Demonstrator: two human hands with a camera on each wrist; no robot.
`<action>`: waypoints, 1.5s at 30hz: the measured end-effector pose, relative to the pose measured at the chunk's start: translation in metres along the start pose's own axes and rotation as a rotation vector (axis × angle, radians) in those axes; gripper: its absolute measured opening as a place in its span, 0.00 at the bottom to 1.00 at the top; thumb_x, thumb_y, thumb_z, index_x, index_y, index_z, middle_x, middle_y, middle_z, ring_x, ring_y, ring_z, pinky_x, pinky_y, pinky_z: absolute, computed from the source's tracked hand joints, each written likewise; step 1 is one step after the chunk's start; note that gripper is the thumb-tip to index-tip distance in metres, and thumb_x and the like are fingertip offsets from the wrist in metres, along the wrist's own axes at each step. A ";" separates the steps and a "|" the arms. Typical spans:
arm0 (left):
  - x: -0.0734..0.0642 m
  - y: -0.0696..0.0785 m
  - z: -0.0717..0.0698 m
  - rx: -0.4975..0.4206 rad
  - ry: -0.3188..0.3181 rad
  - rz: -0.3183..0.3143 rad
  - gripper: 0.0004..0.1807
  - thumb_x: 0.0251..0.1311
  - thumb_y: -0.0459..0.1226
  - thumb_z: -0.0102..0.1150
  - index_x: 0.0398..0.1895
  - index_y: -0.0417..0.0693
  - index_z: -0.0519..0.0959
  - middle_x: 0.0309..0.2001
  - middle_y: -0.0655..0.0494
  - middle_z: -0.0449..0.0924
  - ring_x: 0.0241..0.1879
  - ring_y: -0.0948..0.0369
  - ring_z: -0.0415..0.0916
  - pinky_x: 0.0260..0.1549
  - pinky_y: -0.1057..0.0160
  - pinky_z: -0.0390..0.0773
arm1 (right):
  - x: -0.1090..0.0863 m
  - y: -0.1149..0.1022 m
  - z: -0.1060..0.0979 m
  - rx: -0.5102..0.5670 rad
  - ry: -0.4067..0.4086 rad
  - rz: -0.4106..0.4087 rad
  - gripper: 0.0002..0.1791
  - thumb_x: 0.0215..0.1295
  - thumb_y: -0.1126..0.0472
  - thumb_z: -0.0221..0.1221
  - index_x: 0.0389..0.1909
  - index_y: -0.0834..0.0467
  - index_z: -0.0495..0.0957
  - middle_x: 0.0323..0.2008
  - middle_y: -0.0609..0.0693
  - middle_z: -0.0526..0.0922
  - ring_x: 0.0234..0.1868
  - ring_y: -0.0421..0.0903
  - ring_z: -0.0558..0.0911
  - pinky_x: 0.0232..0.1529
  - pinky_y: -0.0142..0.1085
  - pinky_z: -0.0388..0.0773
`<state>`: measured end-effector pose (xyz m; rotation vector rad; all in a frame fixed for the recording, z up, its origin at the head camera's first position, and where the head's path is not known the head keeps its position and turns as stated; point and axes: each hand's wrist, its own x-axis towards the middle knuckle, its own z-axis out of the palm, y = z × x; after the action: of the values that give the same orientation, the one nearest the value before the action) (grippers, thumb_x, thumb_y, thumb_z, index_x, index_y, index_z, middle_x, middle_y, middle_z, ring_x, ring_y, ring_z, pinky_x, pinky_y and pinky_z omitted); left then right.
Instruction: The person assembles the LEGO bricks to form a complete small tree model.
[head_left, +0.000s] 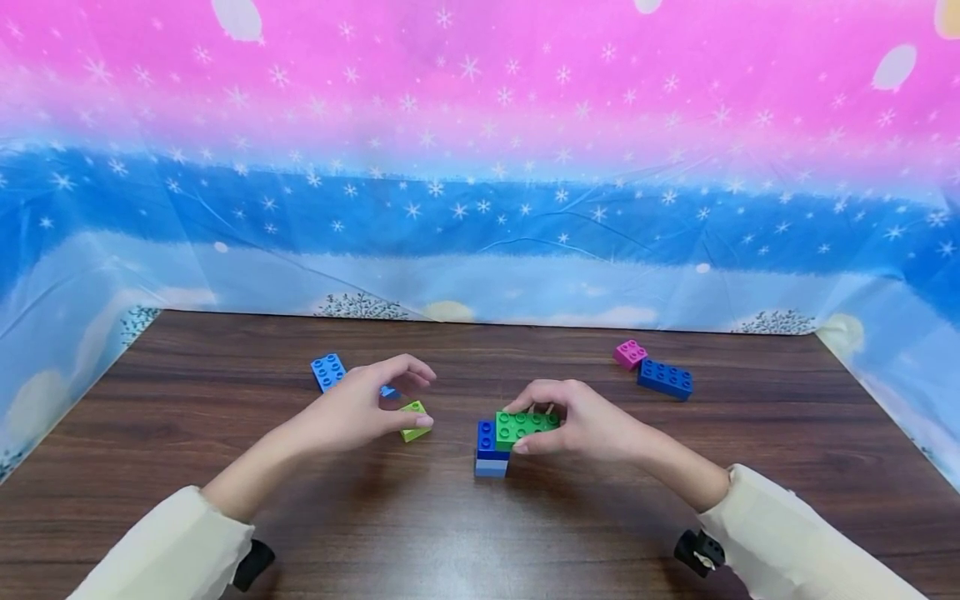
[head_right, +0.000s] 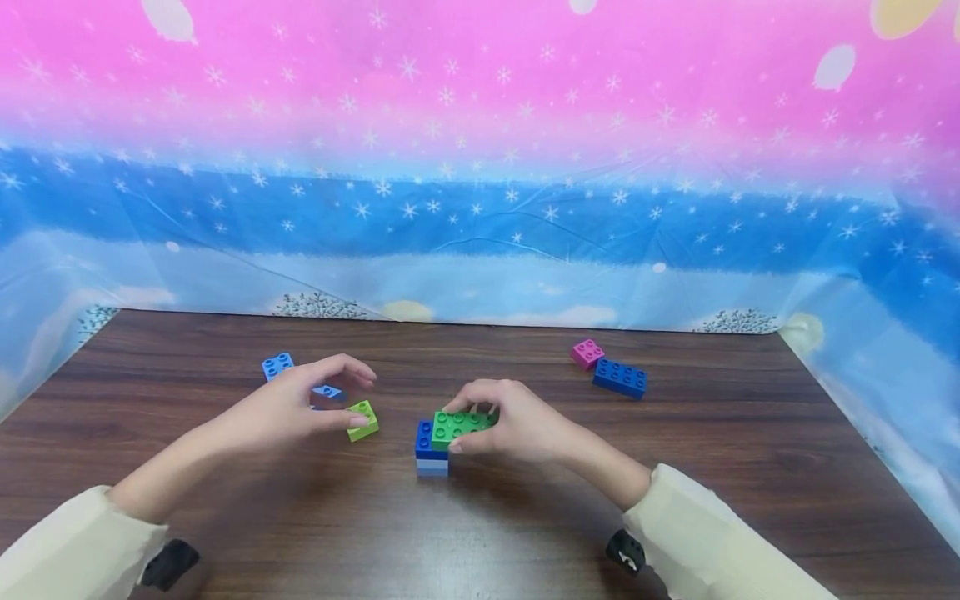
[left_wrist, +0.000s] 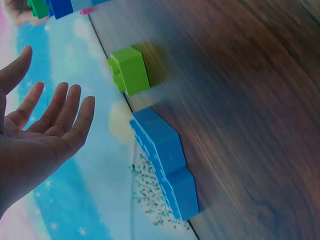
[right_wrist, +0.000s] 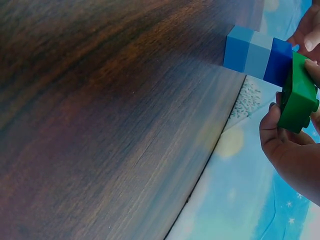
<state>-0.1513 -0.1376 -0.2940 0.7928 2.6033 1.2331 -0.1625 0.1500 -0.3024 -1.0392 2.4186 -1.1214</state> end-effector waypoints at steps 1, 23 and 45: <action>0.000 -0.001 -0.001 0.006 0.007 -0.011 0.21 0.54 0.40 0.63 0.51 0.47 0.71 0.48 0.54 0.74 0.49 0.53 0.71 0.45 0.57 0.74 | 0.000 0.000 0.000 0.002 0.000 0.001 0.17 0.55 0.58 0.64 0.47 0.57 0.77 0.39 0.46 0.78 0.36 0.49 0.72 0.36 0.36 0.72; -0.010 -0.039 -0.017 0.117 0.076 -0.123 0.25 0.57 0.37 0.61 0.57 0.40 0.67 0.51 0.43 0.73 0.52 0.47 0.69 0.45 0.49 0.72 | -0.001 0.000 0.001 0.015 -0.002 -0.001 0.17 0.56 0.59 0.64 0.47 0.57 0.77 0.41 0.47 0.79 0.37 0.49 0.73 0.36 0.34 0.72; -0.002 -0.052 -0.021 0.213 0.084 -0.172 0.26 0.53 0.35 0.63 0.56 0.39 0.69 0.52 0.43 0.74 0.53 0.47 0.68 0.50 0.45 0.65 | 0.000 0.000 0.000 -0.008 0.001 0.004 0.17 0.56 0.58 0.64 0.46 0.56 0.77 0.37 0.46 0.77 0.34 0.48 0.71 0.33 0.36 0.71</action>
<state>-0.1775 -0.1797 -0.3197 0.5439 2.8355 0.9752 -0.1624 0.1500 -0.3018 -1.0355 2.4266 -1.1118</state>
